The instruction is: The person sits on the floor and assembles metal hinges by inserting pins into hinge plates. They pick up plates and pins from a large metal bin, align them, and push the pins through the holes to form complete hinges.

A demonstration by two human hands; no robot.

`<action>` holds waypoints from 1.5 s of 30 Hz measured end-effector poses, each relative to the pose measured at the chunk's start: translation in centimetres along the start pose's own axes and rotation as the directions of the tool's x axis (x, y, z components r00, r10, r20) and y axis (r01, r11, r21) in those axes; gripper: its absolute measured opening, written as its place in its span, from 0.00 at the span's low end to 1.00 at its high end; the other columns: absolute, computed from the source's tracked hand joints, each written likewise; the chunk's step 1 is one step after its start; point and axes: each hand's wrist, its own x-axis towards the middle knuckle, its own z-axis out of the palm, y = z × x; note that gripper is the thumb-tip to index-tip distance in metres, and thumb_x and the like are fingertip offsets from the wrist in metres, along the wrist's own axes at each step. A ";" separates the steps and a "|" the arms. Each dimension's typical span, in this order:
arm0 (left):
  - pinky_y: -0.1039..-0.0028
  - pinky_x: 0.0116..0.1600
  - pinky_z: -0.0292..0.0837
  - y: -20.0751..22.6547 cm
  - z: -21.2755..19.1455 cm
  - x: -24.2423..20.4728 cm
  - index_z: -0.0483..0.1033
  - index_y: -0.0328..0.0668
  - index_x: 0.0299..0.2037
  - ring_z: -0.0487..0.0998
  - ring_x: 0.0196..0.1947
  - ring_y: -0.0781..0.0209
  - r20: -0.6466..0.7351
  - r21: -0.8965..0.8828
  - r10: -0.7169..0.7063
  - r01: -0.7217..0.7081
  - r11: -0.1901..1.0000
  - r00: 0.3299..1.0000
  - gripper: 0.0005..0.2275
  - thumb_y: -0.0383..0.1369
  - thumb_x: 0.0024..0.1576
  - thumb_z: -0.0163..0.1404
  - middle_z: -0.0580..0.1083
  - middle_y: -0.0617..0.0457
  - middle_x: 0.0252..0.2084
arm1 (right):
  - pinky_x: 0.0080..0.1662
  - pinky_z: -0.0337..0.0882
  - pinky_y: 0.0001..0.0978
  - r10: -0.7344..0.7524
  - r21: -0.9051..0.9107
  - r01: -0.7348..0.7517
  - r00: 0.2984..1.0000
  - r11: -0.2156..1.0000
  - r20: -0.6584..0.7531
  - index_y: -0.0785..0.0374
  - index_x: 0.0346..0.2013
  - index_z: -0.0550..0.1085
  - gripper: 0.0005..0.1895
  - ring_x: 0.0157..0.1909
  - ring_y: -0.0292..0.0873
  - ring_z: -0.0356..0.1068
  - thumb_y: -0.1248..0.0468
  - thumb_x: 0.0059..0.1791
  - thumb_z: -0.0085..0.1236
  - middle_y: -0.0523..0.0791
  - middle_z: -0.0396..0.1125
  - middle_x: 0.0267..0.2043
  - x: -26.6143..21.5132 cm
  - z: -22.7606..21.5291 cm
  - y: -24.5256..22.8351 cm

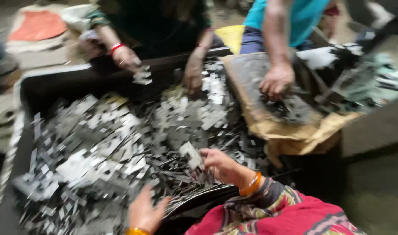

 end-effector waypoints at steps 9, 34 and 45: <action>0.55 0.51 0.76 -0.2 0.5 2.3 0.67 0.46 0.57 0.79 0.49 0.44 -0.052 0.537 -0.330 0.305 0.786 0.942 0.33 0.50 0.44 0.66 0.69 0.47 0.55 | 0.51 0.78 0.42 -0.885 -0.852 -0.367 0.416 -0.373 0.208 0.64 0.63 0.71 0.28 0.46 0.54 0.76 0.76 0.47 0.53 0.54 0.73 0.48 -5.2 -15.1 -14.5; 0.56 0.50 0.74 1.7 -6.1 0.8 0.71 0.54 0.55 0.77 0.51 0.43 0.157 0.131 -0.129 0.109 0.985 0.979 0.22 0.40 0.51 0.62 0.76 0.51 0.54 | 0.50 0.65 0.45 -0.332 -0.777 -0.023 0.912 -0.629 0.241 0.53 0.44 0.79 0.19 0.54 0.49 0.69 0.68 0.39 0.58 0.44 0.71 0.46 8.1 -13.2 -5.8; 0.59 0.49 0.78 2.7 -2.5 1.9 0.69 0.46 0.51 0.76 0.51 0.44 0.234 0.443 -0.116 0.000 0.897 0.965 0.21 0.33 0.49 0.63 0.67 0.48 0.54 | 0.48 0.76 0.42 -0.620 -0.968 0.168 0.784 0.188 0.016 0.62 0.43 0.77 0.09 0.45 0.51 0.75 0.63 0.54 0.51 0.48 0.74 0.43 4.2 -7.5 -6.8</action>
